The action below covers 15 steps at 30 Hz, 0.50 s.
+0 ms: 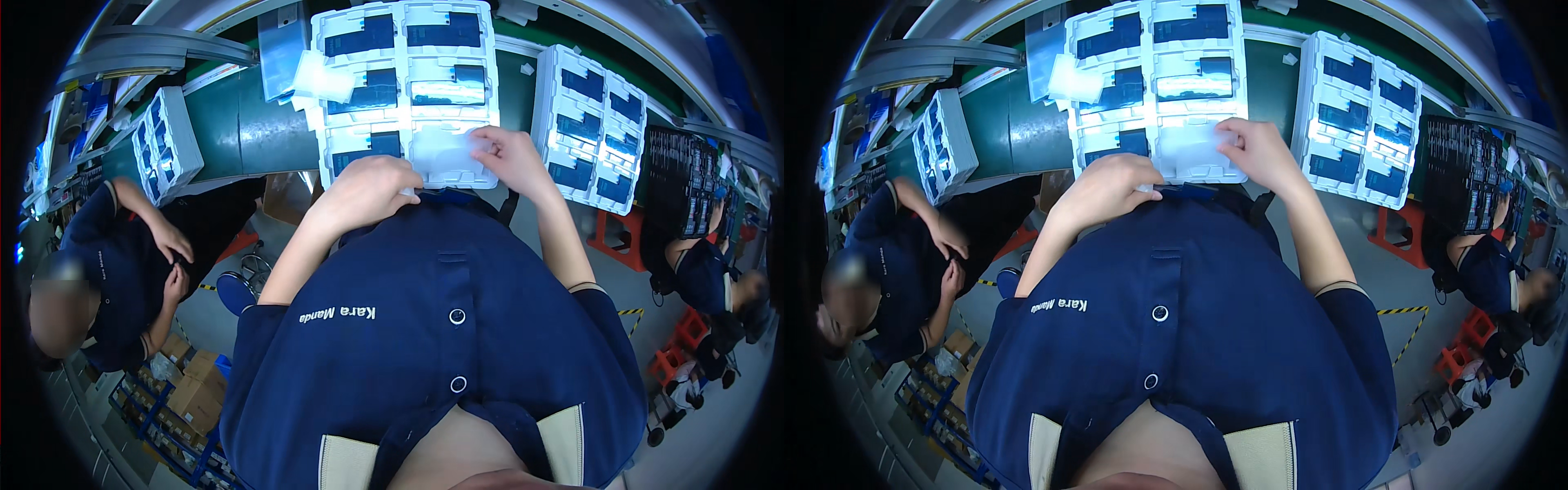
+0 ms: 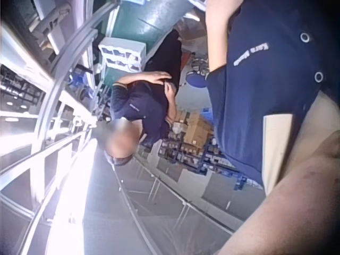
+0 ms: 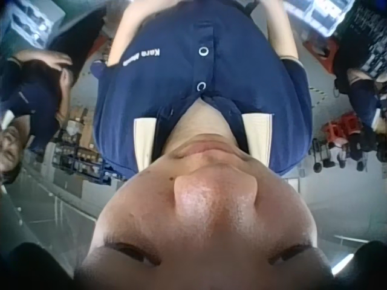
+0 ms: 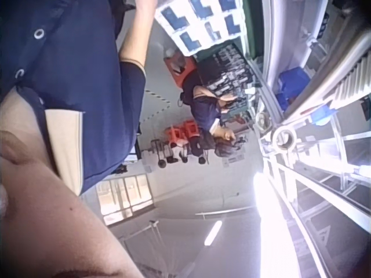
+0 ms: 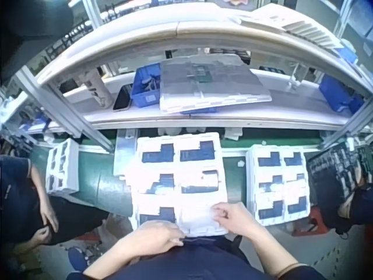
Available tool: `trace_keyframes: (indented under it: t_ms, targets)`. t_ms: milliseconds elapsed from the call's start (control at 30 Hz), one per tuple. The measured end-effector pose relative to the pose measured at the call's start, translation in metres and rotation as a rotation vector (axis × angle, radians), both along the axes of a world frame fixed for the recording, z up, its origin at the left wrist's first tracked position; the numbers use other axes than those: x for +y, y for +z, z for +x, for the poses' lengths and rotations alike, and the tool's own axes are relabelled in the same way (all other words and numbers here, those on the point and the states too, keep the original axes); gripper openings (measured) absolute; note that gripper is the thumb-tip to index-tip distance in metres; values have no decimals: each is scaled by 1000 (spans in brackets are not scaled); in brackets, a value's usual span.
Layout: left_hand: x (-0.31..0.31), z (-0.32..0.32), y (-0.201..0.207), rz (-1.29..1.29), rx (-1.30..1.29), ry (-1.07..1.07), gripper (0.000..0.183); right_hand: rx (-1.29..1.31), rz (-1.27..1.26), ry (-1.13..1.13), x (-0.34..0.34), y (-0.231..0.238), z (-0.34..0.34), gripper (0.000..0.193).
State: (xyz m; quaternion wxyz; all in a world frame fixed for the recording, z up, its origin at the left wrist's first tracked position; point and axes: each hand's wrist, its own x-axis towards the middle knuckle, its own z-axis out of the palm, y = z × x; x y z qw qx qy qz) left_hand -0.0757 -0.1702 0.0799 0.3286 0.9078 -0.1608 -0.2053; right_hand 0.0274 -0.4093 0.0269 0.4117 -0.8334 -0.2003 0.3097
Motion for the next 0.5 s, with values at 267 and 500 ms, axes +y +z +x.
trace_keyframes:
  t_ms: [267, 500]
  targets:
    - [-13, -3, -26, -75, -27, -54, 12, -110, -44, 68, 10, 7, 1, 27]
    - [-16, 0, -33, -96, -11, -62, 15, -244, -51, 147, 12, 1, -2, 31]
